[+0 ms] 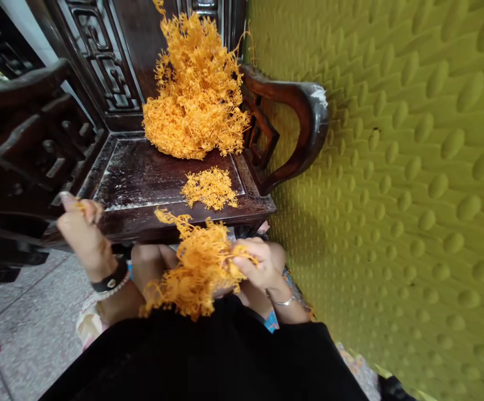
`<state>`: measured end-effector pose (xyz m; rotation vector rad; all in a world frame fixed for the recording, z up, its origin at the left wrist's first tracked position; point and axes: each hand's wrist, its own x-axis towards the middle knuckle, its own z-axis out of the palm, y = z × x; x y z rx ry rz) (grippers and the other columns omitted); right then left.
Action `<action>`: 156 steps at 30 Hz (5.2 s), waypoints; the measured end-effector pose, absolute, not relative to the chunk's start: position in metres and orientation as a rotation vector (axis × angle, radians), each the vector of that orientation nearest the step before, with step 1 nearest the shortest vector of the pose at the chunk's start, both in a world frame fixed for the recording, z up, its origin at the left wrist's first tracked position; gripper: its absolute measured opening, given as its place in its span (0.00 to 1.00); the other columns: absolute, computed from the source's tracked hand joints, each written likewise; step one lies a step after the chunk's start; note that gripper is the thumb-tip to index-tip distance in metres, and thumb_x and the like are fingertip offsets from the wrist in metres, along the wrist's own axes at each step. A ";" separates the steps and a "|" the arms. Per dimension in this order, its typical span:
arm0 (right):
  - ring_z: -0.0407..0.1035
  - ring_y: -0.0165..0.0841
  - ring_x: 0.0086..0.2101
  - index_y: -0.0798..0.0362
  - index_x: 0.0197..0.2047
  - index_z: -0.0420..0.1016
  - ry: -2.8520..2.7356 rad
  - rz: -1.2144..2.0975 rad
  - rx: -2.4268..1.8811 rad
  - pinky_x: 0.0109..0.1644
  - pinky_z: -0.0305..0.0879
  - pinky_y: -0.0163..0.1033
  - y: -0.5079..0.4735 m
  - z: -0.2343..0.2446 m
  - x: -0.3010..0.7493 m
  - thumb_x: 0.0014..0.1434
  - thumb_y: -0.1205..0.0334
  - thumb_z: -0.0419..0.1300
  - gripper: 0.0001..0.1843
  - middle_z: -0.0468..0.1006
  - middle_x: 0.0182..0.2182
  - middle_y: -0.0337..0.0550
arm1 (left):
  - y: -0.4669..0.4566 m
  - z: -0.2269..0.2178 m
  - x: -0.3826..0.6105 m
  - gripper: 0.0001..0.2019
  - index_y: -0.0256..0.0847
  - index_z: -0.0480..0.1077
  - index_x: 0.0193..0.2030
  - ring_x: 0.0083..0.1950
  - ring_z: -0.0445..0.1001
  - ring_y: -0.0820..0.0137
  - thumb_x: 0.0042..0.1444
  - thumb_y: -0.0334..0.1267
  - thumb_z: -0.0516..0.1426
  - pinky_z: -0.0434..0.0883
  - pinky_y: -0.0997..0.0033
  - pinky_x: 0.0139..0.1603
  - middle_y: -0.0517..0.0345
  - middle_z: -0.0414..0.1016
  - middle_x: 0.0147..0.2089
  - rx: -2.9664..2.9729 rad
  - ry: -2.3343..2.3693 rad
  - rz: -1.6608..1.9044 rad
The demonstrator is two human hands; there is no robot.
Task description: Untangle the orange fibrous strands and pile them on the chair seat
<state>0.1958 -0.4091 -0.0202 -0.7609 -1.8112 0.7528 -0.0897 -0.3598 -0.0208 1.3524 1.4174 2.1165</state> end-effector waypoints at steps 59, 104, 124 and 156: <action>0.70 0.29 0.32 0.53 0.33 0.78 -1.731 1.161 -0.977 0.40 0.66 0.37 -0.368 -0.007 0.165 0.56 0.57 0.63 0.08 0.79 0.30 0.41 | -0.398 -0.051 -0.025 0.05 0.42 0.70 0.38 0.37 0.69 0.70 0.56 0.39 0.58 0.65 0.73 0.38 0.60 0.71 0.36 1.320 1.023 1.179; 0.69 0.33 0.38 0.53 0.31 0.75 -1.788 1.094 -0.798 0.48 0.65 0.43 -0.355 -0.035 0.140 0.57 0.53 0.62 0.12 0.73 0.34 0.43 | -0.410 -0.075 -0.020 0.17 0.48 0.68 0.55 0.65 0.63 0.63 0.59 0.37 0.55 0.60 0.59 0.65 0.54 0.66 0.64 1.221 1.203 1.440; 0.51 0.24 0.21 0.52 0.29 0.67 -1.204 1.428 -0.918 0.26 0.52 0.33 -0.356 -0.042 0.133 0.51 0.48 0.65 0.17 0.62 0.21 0.32 | -0.406 -0.079 -0.018 0.08 0.39 0.70 0.40 0.36 0.70 0.68 0.56 0.31 0.52 0.66 0.71 0.39 0.56 0.73 0.36 1.821 1.237 1.149; 0.70 0.34 0.37 0.52 0.35 0.75 -1.955 0.893 -0.935 0.43 0.65 0.41 -0.334 -0.034 0.152 0.63 0.54 0.53 0.14 0.77 0.33 0.44 | -0.403 -0.081 -0.020 0.10 0.40 0.73 0.34 0.36 0.70 0.70 0.58 0.44 0.55 0.66 0.74 0.39 0.59 0.73 0.33 1.174 1.179 1.349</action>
